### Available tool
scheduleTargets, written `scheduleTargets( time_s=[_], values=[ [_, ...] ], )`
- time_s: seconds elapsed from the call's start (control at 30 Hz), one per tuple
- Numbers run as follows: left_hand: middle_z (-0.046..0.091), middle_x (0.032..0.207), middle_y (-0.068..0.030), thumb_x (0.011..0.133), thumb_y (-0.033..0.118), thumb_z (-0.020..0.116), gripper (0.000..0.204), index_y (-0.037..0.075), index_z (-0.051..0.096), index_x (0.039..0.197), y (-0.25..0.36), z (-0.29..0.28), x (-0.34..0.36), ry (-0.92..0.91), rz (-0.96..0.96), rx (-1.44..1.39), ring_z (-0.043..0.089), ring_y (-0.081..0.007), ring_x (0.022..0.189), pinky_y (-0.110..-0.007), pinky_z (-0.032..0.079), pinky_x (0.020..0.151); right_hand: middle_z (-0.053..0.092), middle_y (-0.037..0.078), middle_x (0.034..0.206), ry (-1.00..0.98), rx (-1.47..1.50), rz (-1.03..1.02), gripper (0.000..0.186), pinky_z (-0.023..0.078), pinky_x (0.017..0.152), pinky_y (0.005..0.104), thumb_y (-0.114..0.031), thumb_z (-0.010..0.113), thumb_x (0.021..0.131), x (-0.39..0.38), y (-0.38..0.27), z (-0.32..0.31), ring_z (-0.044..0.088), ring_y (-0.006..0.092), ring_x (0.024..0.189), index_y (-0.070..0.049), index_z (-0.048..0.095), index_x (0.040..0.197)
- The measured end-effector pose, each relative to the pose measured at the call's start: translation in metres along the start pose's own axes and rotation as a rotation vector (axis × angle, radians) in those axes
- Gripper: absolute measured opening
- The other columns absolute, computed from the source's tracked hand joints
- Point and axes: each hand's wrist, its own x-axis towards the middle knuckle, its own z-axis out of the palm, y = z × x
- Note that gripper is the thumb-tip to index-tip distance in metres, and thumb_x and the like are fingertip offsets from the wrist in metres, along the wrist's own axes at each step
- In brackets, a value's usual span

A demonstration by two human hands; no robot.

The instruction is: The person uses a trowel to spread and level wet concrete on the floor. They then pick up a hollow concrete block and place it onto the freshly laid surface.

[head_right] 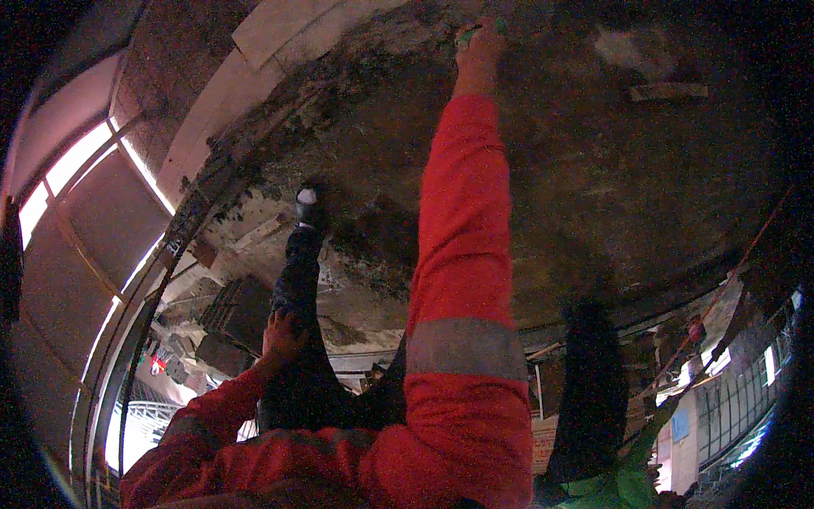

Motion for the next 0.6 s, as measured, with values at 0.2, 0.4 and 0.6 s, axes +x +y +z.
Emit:
scheduleTargets(
  time_s=[0.2, 0.4, 0.6],
  values=[
    [0.04, 0.129, -0.0222, 0.075, 0.035, 0.062, 0.059, 0.001, 0.047, 0.121, 0.007, -0.002, 0.012, -0.002, 0.066, -0.02, 0.036, -0.0407, 0.121, -0.052, 0.039, 0.094, 0.054, 0.007, 0.067, -0.091, 0.054, 0.163, 0.012, 0.043, 0.056, 0.0349, -0.018, 0.053, 0.085, 0.039, 0.044, -0.04, 0.052, 0.0215, 0.063, -0.008, 0.051, 0.078],
    [0.041, 0.128, -0.021, 0.076, 0.035, 0.062, 0.058, 0.001, 0.046, 0.12, 0.01, -0.005, -0.008, 0.028, -0.005, 0.023, 0.037, -0.04, 0.12, -0.052, 0.041, 0.092, 0.053, 0.007, 0.067, -0.042, 0.941, 1.288, 0.013, 0.045, 0.056, 0.0361, -0.018, 0.051, 0.086, 0.052, -0.129, -0.097, 0.053, 0.0205, 0.062, -0.008, 0.051, 0.078],
    [0.04, 0.13, -0.0214, 0.075, 0.037, 0.062, 0.059, 0.002, 0.046, 0.12, -0.001, 0.003, 0.004, -0.026, 0.017, 0.013, 0.037, -0.0406, 0.12, -0.053, 0.041, 0.092, 0.052, 0.006, 0.07, 0.145, 1.164, 1.436, 0.009, 0.045, 0.054, 0.0369, -0.017, 0.051, 0.087, 0.005, -0.195, -0.091, 0.051, 0.0209, 0.059, -0.008, 0.049, 0.086]
  ],
)
